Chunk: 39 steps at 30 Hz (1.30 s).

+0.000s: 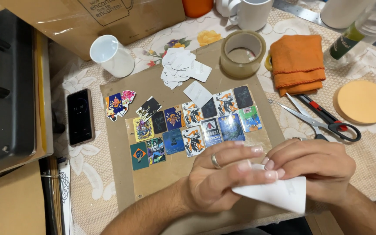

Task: Organizing and preparing various stickers by peeling off their backings and arranging them on a sheet for further processing.

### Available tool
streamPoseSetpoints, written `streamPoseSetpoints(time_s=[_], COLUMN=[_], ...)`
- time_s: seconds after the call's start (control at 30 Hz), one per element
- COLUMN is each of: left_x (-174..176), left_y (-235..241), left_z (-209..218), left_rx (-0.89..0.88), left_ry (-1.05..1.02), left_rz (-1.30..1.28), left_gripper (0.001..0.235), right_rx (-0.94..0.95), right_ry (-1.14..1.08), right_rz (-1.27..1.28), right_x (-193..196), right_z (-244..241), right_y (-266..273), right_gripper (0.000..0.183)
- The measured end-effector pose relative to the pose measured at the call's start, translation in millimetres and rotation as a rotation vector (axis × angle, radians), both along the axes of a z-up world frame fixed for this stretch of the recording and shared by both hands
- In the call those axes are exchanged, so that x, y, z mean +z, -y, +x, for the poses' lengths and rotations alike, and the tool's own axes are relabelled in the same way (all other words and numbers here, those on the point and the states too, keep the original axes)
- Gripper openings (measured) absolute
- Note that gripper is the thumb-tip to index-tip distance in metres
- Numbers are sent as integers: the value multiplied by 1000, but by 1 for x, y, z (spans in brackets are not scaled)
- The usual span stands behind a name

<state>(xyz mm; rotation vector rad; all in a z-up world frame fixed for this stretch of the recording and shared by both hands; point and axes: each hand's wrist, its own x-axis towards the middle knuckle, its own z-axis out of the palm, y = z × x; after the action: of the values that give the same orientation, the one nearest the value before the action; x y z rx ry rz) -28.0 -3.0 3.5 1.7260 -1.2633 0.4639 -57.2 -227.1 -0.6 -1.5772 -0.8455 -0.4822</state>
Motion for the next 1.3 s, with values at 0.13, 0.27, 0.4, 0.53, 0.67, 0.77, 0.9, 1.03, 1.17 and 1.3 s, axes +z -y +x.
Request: streamPoseSetpoints(time_s=[0.13, 0.27, 0.4, 0.53, 0.67, 0.77, 0.9, 1.03, 1.17, 1.3], left_x=[-17, -19, -17, -35, -50, -67, -79, -92, -100, -104], left_y=[6, 9, 9, 7, 10, 12, 18, 19, 22, 24], left_z=[2, 3, 13, 29, 39, 44, 44, 41, 37, 35], left_rx=[-18, -13, -34, -15, 69, 55, -27, -52, -48, -33], left_ry=[-23, -195, -438, -411, -359, -375, -236, -219, -231, -258], left_rz=[-177, -236, -283, -267, 35, 273, 335, 383, 463, 512], left_gripper=[72, 100, 99, 69, 72, 75, 85, 94, 99, 100], right_rx=[-205, -412, -393, -307, -286, -361, -390, -438, -462, -466], right_ry=[-97, -282, -509, -1007, -1324, -1325, -1356, -1369, -1391, -1356], right_rz=[-77, -71, 79, -24, -108, -223, -317, -373, -450, -481], right_x=[-10, -1, -6, -21, -48, -44, -29, -25, -17, -20], right_z=[-6, -1, 11, 33, 39, 39, 42, 45, 48, 48], right_y=[2, -5, 7, 27, 32, 27, 17, 12, 8, 9], right_gripper=[14, 14, 13, 30, 55, 58, 53, 54, 53, 50])
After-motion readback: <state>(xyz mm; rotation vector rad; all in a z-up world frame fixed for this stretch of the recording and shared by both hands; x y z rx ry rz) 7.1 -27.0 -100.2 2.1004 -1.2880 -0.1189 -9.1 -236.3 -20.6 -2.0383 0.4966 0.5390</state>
